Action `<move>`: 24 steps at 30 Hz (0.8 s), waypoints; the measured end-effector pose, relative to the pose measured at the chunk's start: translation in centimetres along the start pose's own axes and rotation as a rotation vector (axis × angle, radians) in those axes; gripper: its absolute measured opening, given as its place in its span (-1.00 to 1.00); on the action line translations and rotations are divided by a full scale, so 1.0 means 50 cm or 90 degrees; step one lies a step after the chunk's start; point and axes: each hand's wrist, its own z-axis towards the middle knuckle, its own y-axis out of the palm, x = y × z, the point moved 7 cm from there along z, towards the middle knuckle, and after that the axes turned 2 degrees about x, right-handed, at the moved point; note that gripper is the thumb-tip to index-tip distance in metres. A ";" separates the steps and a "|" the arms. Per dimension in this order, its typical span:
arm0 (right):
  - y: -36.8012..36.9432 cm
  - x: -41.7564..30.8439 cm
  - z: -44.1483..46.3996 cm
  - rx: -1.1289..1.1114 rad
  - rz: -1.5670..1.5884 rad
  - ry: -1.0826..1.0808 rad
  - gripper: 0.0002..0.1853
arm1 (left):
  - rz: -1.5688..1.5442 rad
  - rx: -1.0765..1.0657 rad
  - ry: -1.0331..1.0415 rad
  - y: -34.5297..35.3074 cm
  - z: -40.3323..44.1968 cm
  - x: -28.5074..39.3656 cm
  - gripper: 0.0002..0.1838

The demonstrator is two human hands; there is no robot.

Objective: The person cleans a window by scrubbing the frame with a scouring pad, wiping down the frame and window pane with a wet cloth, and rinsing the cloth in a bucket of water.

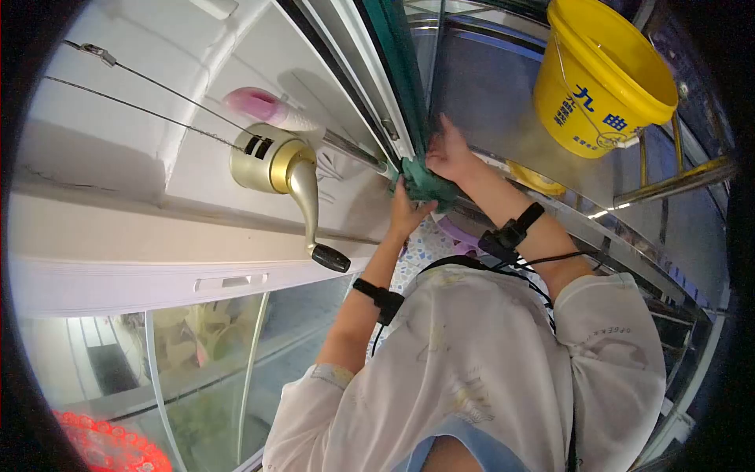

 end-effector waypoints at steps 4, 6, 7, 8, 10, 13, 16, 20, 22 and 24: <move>-0.028 0.029 0.018 -0.055 0.025 0.001 -0.43 | -0.104 -0.068 0.012 0.048 0.017 -0.036 -0.17; -0.059 0.038 0.036 -0.025 0.007 -0.009 -0.41 | -0.102 -0.050 -0.018 0.043 0.018 -0.027 -0.40; -0.076 0.040 0.042 -0.014 0.002 -0.014 -0.40 | -0.105 -0.056 -0.019 0.039 0.016 -0.020 -0.40; -0.038 0.047 -0.008 -0.028 0.022 -0.008 -0.42 | -0.055 -0.078 -0.106 0.033 0.010 -0.027 -0.49; -0.041 0.048 -0.010 -0.046 0.046 -0.005 -0.43 | -0.002 -0.103 -0.188 0.018 -0.001 -0.052 -0.56; -0.073 0.064 0.034 -0.256 0.023 0.054 -0.46 | 0.016 -0.185 -0.225 0.012 -0.037 -0.081 -0.59; -0.046 0.072 -0.033 -0.185 0.015 0.077 -0.47 | -0.008 -0.143 -0.247 -0.022 -0.060 -0.036 -0.65; -0.081 0.082 -0.058 -0.128 -0.146 0.086 -0.58 | -0.025 -0.110 -0.151 -0.053 -0.074 0.003 -0.70; -0.112 0.060 -0.048 -0.171 -0.201 0.049 -0.61 | -0.041 -0.129 -0.189 -0.056 -0.077 0.020 -0.70; -0.137 0.036 -0.028 -0.199 -0.235 -0.005 -0.59 | -0.057 -0.093 -0.241 -0.069 -0.073 0.054 -0.74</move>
